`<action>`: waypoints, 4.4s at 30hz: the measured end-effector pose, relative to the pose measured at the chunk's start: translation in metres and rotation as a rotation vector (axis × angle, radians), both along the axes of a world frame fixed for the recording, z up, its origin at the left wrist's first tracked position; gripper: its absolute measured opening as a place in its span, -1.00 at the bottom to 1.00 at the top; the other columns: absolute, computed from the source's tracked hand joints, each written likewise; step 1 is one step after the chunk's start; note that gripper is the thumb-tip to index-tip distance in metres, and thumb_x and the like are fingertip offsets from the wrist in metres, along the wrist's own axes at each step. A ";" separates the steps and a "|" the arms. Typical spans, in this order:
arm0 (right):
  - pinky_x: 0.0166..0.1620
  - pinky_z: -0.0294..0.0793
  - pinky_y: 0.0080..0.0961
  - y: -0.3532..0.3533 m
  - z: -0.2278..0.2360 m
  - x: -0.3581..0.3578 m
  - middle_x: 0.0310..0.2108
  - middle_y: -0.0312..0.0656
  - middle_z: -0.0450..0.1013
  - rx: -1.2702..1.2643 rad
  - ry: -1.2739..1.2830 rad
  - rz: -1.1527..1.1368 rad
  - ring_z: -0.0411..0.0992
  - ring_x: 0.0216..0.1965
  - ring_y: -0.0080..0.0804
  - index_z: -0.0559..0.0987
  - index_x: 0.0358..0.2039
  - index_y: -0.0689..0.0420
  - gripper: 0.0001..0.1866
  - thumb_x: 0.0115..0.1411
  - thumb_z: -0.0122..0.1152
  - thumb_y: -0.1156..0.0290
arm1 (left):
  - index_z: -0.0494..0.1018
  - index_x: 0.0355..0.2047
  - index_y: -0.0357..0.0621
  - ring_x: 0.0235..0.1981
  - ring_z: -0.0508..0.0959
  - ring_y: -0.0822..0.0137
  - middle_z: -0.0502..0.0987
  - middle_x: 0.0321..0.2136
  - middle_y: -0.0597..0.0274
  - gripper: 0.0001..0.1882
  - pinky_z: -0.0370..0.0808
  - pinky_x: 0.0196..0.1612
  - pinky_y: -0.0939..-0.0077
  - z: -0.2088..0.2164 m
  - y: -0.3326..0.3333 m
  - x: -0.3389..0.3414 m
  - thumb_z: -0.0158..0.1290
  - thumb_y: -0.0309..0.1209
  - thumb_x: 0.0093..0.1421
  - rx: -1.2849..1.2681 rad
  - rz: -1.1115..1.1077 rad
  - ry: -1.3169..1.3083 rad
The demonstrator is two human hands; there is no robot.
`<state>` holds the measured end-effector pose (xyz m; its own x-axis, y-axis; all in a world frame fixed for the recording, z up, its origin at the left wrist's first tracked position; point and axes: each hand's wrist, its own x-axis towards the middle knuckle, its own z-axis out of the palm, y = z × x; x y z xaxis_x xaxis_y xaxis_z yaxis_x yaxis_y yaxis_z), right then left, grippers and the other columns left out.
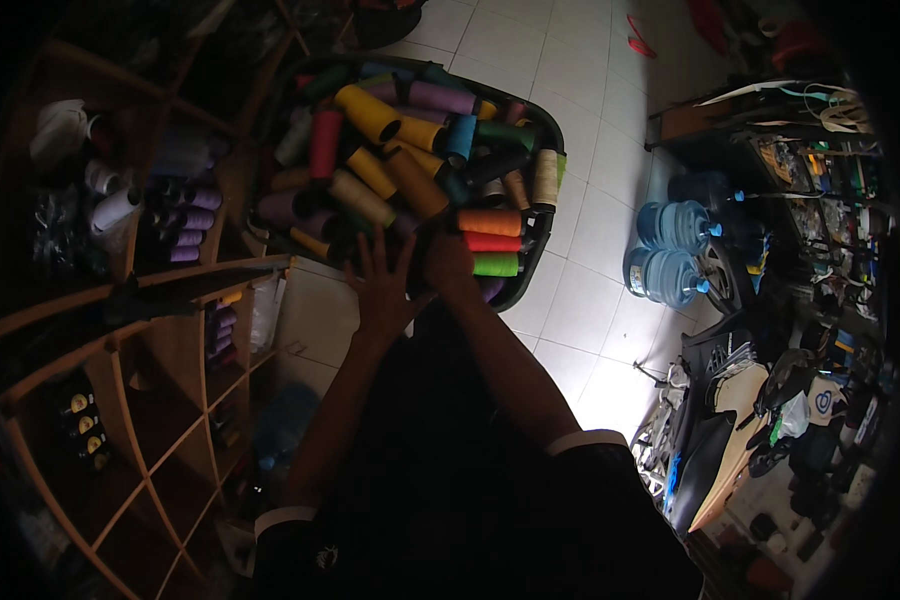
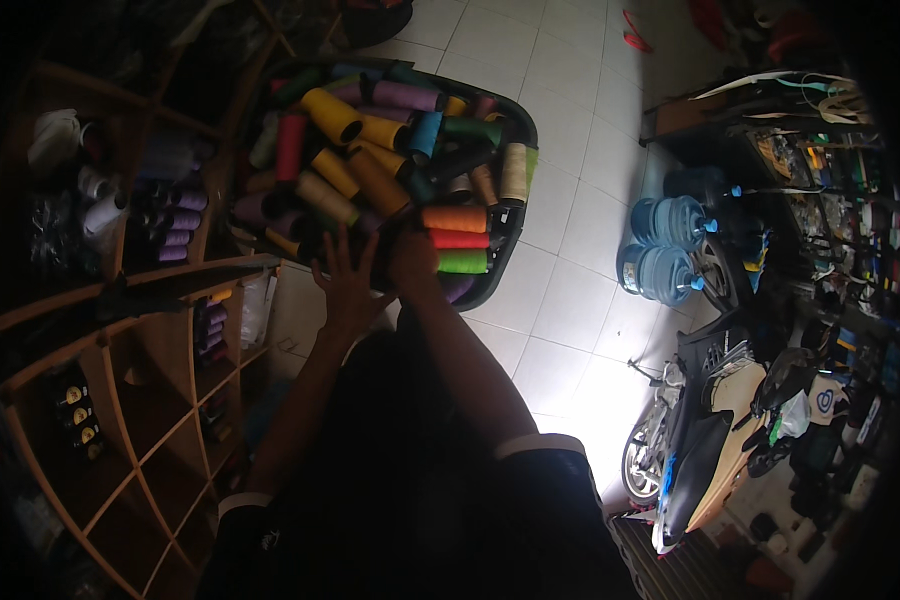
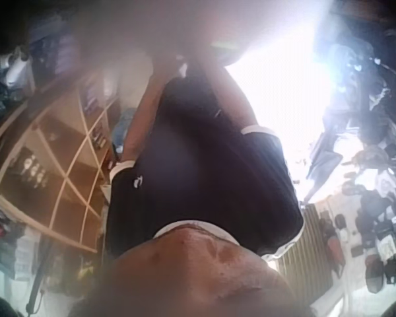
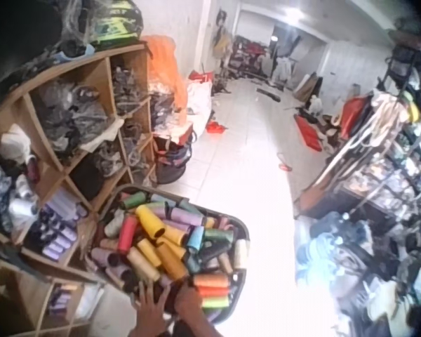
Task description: The person repeatedly picks up colorful thread spools from a basket and places them onto a wooden shelf. The person handles the spools one at a time, moving them between the basket and the shelf throughout the clip.
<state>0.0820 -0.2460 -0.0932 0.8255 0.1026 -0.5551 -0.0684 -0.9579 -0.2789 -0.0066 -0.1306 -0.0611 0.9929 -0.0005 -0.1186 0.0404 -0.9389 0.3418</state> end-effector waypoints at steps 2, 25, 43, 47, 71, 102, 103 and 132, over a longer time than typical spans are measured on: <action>-0.19 0.65 -0.22 -0.006 0.005 -0.002 -0.21 0.03 0.58 0.064 -0.037 -0.024 0.61 -0.18 -0.08 0.37 0.10 0.28 -0.54 0.24 0.12 0.34 | 0.01 0.42 0.31 0.44 -0.25 -0.23 -0.27 0.44 -0.12 0.11 -0.13 0.23 -0.54 -0.005 0.001 0.000 0.28 0.21 -0.09 0.003 0.000 -0.024; -0.08 0.55 -0.18 -0.025 0.064 -0.056 -0.08 -0.02 0.44 0.571 -0.649 -0.354 0.50 -0.10 -0.05 0.46 -0.01 0.13 -0.49 -0.03 0.31 0.41 | 0.04 0.41 0.25 0.44 -0.23 -0.23 -0.20 0.43 -0.13 0.09 -0.17 0.23 -0.54 0.007 -0.003 0.005 0.22 0.27 -0.07 -0.062 0.044 -0.030; 0.17 0.35 -0.39 0.060 0.215 -0.030 0.10 -0.10 0.33 1.520 0.202 0.176 0.34 0.14 -0.31 0.20 0.24 0.19 -0.16 0.05 0.50 0.28 | 0.27 0.22 -0.14 0.14 0.44 0.16 0.41 0.08 0.03 -0.37 0.40 0.17 0.24 0.177 0.075 -0.087 0.22 -0.35 0.16 -1.239 0.479 -0.191; 0.16 0.34 -0.39 0.122 0.210 -0.074 0.06 -0.14 0.37 1.365 0.507 0.426 0.35 0.11 -0.36 0.23 0.24 0.19 -0.23 0.08 0.46 0.40 | 0.22 0.22 -0.21 0.14 0.43 0.20 0.41 0.06 0.08 -0.44 0.37 0.18 0.28 0.171 0.098 -0.145 0.11 -0.46 0.24 -1.213 0.646 -0.537; -0.09 0.51 -0.44 0.544 0.197 -0.251 -0.10 -0.03 0.45 1.354 -0.408 0.630 0.45 -0.11 -0.30 0.37 0.17 0.29 -0.38 0.06 0.34 0.59 | 0.28 0.20 -0.30 0.07 0.47 0.23 0.37 0.10 0.05 -0.48 0.44 0.13 0.41 0.147 0.468 -0.281 -0.02 -0.71 0.21 -0.761 0.913 -0.935; -0.03 0.44 -0.22 0.604 0.170 -0.267 -0.12 0.09 0.42 1.355 -0.453 0.383 0.43 -0.07 0.05 0.50 0.05 0.24 -0.53 0.07 0.19 0.52 | 0.03 0.34 -0.41 0.29 0.19 -0.14 0.11 0.25 -0.32 -0.23 0.17 0.32 0.17 0.162 0.497 -0.250 -0.06 -0.26 0.19 -0.714 0.975 -0.810; -0.02 0.43 -0.21 0.603 0.170 -0.267 -0.12 0.09 0.42 1.367 -0.450 0.382 0.43 -0.06 0.06 0.50 0.06 0.24 -0.53 0.07 0.19 0.51 | 0.02 0.34 -0.41 0.29 0.19 -0.13 0.11 0.26 -0.31 -0.22 0.16 0.32 0.18 0.162 0.495 -0.249 -0.05 -0.26 0.19 -0.734 0.977 -0.818; 0.16 0.23 -0.18 0.574 0.188 -0.272 0.02 0.02 0.29 1.393 -0.413 0.409 0.24 0.10 0.04 0.39 0.16 0.22 -0.40 0.07 0.27 0.40 | 0.07 0.25 -0.40 0.16 0.26 0.16 0.22 0.11 -0.08 -0.28 0.18 0.25 0.31 0.170 0.464 -0.261 0.01 -0.22 0.20 -0.963 0.954 -0.968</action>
